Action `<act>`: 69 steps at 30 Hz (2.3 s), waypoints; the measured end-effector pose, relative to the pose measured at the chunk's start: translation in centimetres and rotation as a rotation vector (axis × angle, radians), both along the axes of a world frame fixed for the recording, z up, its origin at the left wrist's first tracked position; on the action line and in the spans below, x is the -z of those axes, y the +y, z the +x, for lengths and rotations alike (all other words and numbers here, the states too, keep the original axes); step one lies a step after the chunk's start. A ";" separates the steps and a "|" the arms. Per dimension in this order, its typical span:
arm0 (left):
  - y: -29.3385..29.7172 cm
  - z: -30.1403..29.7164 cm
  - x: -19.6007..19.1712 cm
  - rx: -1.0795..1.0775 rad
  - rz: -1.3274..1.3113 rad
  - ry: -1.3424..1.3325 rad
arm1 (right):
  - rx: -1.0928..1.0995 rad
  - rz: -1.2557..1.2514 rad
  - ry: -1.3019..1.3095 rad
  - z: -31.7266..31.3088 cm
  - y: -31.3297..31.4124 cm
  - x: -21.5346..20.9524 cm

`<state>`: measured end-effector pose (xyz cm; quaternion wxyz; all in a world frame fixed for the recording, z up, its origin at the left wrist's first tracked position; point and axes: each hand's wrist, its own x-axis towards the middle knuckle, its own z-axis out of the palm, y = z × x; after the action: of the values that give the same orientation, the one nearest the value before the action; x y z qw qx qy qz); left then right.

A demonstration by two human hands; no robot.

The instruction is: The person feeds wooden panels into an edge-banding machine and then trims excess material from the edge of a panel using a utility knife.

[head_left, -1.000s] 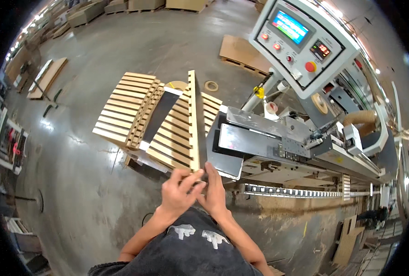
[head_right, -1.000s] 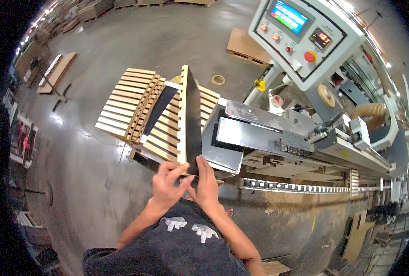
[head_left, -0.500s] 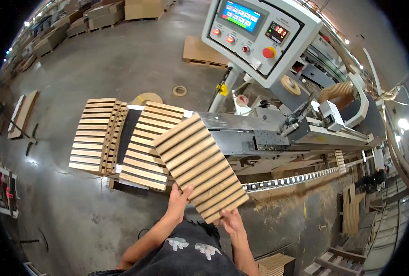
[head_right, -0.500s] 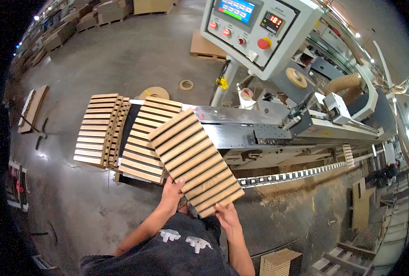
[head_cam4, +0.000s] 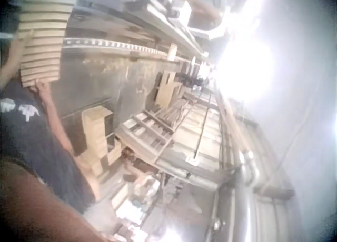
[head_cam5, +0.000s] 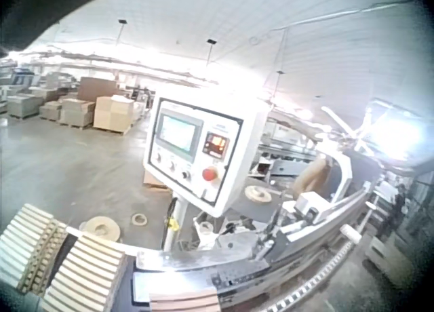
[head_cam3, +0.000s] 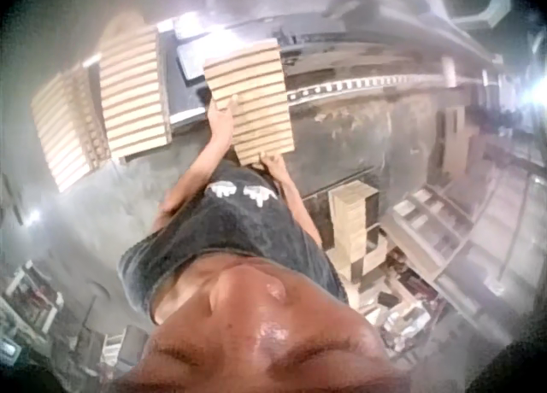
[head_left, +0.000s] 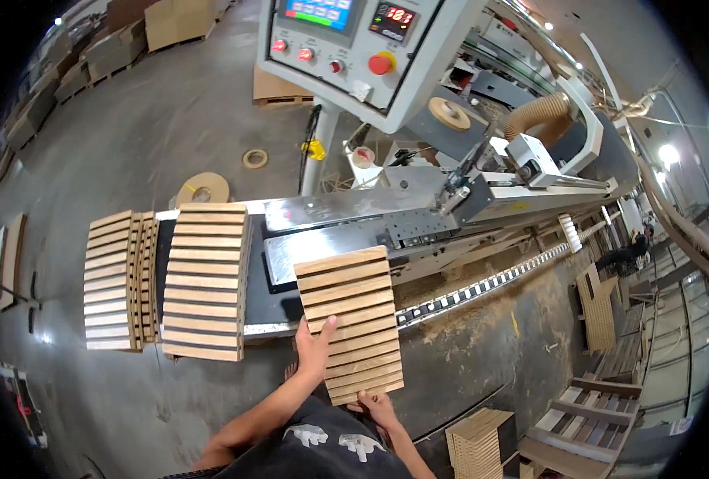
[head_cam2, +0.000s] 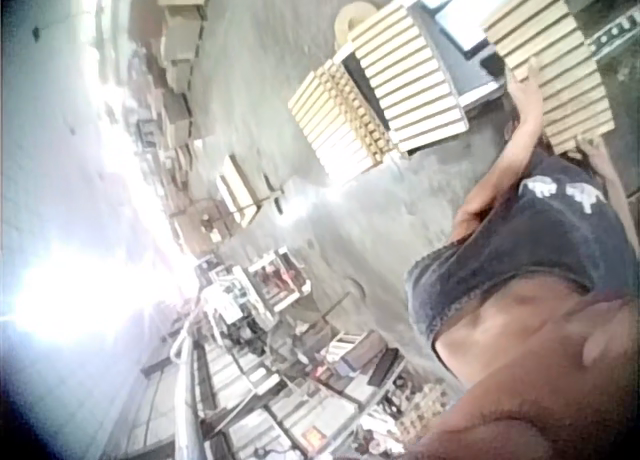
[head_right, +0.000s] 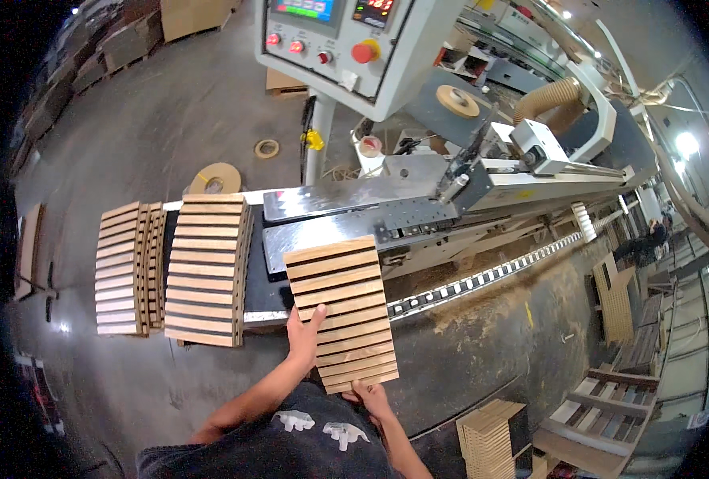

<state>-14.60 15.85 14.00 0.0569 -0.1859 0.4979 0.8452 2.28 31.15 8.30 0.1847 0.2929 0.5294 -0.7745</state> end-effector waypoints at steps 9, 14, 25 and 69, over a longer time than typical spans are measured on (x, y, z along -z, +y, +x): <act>4.2 -8.5 6.4 0.068 0.029 -0.233 | 0.004 -0.163 -0.036 -5.0 -0.6 -3.6; 5.2 -11.0 5.3 0.170 0.066 -0.277 | 0.056 -0.123 0.068 -7.7 0.1 -1.9; 10.2 -11.5 6.9 0.062 -0.245 -0.125 | 0.011 -0.034 0.080 -10.8 4.7 -1.7; 29.8 -13.5 0.8 0.669 -0.381 0.043 | 0.511 0.199 0.126 -19.4 39.9 2.9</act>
<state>-28.13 45.65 13.18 0.2834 -0.0030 0.6803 0.6759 -17.13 71.08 5.44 -0.0797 0.3849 0.5222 -0.7568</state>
